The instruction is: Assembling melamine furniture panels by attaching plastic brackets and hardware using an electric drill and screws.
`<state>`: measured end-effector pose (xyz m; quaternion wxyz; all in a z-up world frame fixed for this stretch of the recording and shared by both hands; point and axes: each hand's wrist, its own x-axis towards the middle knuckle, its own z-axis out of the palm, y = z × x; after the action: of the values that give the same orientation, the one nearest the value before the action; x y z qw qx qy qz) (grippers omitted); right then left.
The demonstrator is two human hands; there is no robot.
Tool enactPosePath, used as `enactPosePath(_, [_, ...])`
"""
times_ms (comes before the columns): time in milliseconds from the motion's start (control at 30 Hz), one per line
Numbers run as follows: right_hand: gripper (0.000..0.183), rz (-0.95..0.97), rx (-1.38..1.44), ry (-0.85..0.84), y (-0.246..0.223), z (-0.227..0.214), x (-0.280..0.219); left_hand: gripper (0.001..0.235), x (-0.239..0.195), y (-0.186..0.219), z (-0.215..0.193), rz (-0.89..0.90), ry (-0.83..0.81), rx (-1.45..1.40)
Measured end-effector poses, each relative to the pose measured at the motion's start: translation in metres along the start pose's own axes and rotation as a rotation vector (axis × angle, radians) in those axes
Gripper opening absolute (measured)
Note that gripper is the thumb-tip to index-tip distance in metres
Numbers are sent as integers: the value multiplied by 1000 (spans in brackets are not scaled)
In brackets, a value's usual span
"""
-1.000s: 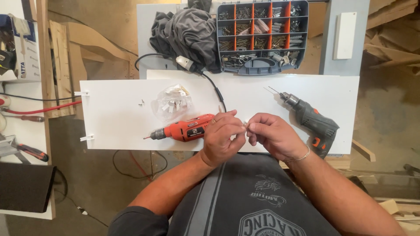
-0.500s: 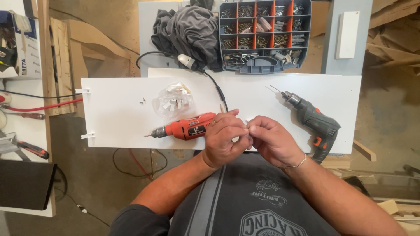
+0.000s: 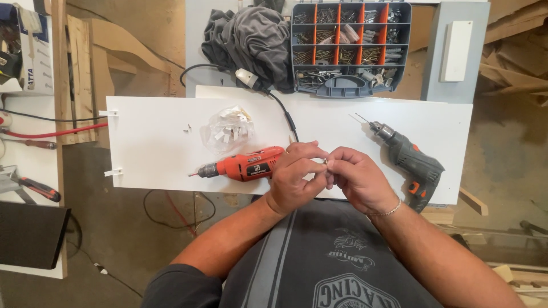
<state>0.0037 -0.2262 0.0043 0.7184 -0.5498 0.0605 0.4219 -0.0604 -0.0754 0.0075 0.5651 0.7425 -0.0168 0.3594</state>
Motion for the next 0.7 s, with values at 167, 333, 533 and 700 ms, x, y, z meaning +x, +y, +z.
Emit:
enactPosePath(167, [9,-14,24,8,1,-1,2,12,-4,-8,3,84,-29,56])
enactPosePath(333, [9,-1,26,33,0,-4,0,16,3,-9,2,117,-74,53])
enactPosePath(533, [12,-28,18,-10,5,-12,0,15,3,-6,2,34,-94,-16])
enactPosePath(700, [14,-23,91,-20,5,-11,-5,12,2,-7,3,62,-43,-32])
